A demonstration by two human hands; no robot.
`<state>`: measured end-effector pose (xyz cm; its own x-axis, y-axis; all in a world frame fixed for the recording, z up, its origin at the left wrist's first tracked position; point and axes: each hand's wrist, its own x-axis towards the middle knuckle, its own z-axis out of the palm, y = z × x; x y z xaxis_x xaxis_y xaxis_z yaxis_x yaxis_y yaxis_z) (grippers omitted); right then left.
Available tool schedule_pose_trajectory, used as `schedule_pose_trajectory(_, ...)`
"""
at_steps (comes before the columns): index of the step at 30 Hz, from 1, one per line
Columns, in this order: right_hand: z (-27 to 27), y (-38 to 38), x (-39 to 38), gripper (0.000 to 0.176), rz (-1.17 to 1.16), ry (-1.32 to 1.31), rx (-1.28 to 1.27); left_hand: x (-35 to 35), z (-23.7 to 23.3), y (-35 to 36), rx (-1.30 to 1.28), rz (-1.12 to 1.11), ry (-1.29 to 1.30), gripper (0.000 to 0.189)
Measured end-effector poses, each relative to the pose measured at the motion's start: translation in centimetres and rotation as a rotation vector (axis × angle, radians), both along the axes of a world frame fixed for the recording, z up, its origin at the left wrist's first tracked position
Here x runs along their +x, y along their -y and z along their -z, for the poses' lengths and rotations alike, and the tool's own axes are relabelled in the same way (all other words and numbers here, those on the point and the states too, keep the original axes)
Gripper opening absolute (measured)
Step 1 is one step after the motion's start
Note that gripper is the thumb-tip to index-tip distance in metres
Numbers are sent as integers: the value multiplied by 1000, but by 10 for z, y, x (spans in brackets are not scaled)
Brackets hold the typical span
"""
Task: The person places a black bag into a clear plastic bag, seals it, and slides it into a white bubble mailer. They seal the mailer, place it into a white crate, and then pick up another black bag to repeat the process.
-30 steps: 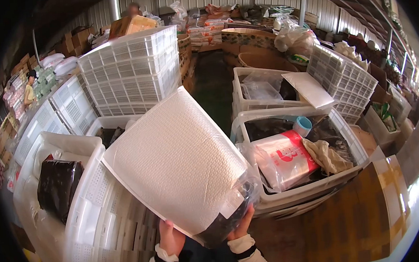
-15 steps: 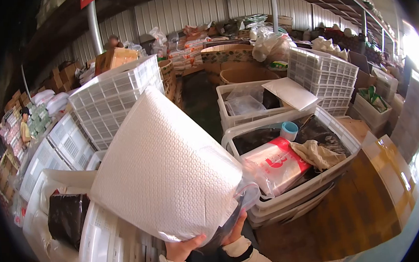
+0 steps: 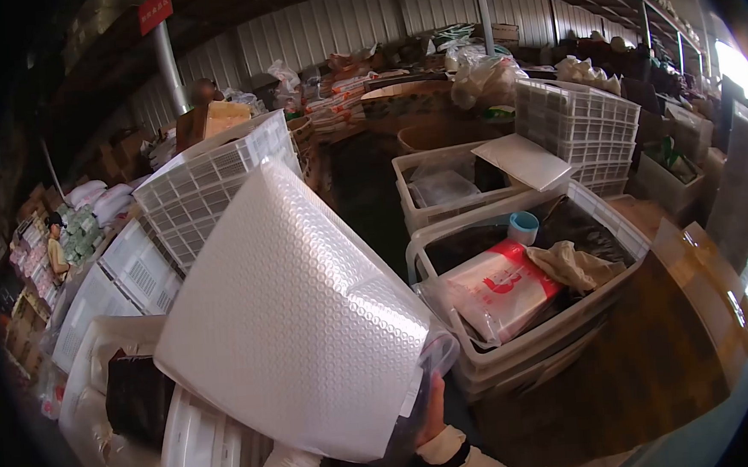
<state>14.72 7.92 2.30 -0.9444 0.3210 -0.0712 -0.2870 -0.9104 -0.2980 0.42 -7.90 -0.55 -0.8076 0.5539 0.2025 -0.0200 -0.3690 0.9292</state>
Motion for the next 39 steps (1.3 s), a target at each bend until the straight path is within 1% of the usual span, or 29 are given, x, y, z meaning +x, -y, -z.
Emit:
schedule_pose_trajectory(2,-3,-5,0,73,-11,-38,-3,-11,12,-10,-4,32,16,73)
schedule_pose_trajectory(6,-4,-4,-3,72,47,-10,-26,-18,22,-16,-18,74,17,70)
schedule_pose_trajectory(9,11,-14,-4,71,-71,-81,-32,-26,24,-18,-17,91,32,68)
schedule_pose_trajectory(12,7,-3,-1,66,27,73,-35,-31,27,-19,-11,96,41,67)
schedule_pose_trajectory(16,-4,-6,5,64,-35,20,-58,-34,32,-19,-20,104,47,65)
schedule_pose_trajectory(19,12,-6,-1,62,32,-12,-101,-35,35,-20,-22,110,31,63)
schedule_pose_trajectory(22,22,-19,-4,68,47,-31,-95,-33,42,-17,-28,91,-34,62)
schedule_pose_trajectory(24,15,-29,1,62,38,-95,-126,-28,50,-3,-1,-21,-120,62)
schedule_pose_trajectory(25,12,-32,1,60,33,-130,-140,-23,45,0,89,-121,-80,62)
schedule_pose_trajectory(27,13,-33,-1,59,54,-138,-142,44,-39,-21,500,-419,146,59)
schedule_pose_trajectory(29,12,-34,-1,59,61,-134,-138,70,-68,-17,75,-887,-814,49)
schedule_pose_trajectory(30,11,-32,0,60,62,-127,-139,84,-81,-13,-186,-1075,-1298,44)
schedule_pose_trajectory(32,11,-28,1,61,76,-105,-109,114,-130,-16,-697,-643,-1711,44)
schedule_pose_trajectory(33,11,-27,1,60,91,-91,-75,125,-148,-30,-897,-398,-1541,52)
schedule_pose_trajectory(34,13,-25,2,60,103,-76,-39,123,-156,-44,-974,-364,-1501,54)
schedule_pose_trajectory(36,19,-19,5,59,79,-59,-84,115,-159,-63,-1124,-298,-1419,57)
schedule_pose_trajectory(39,20,-16,12,59,52,-35,-110,97,-136,-60,-960,-258,-1331,56)
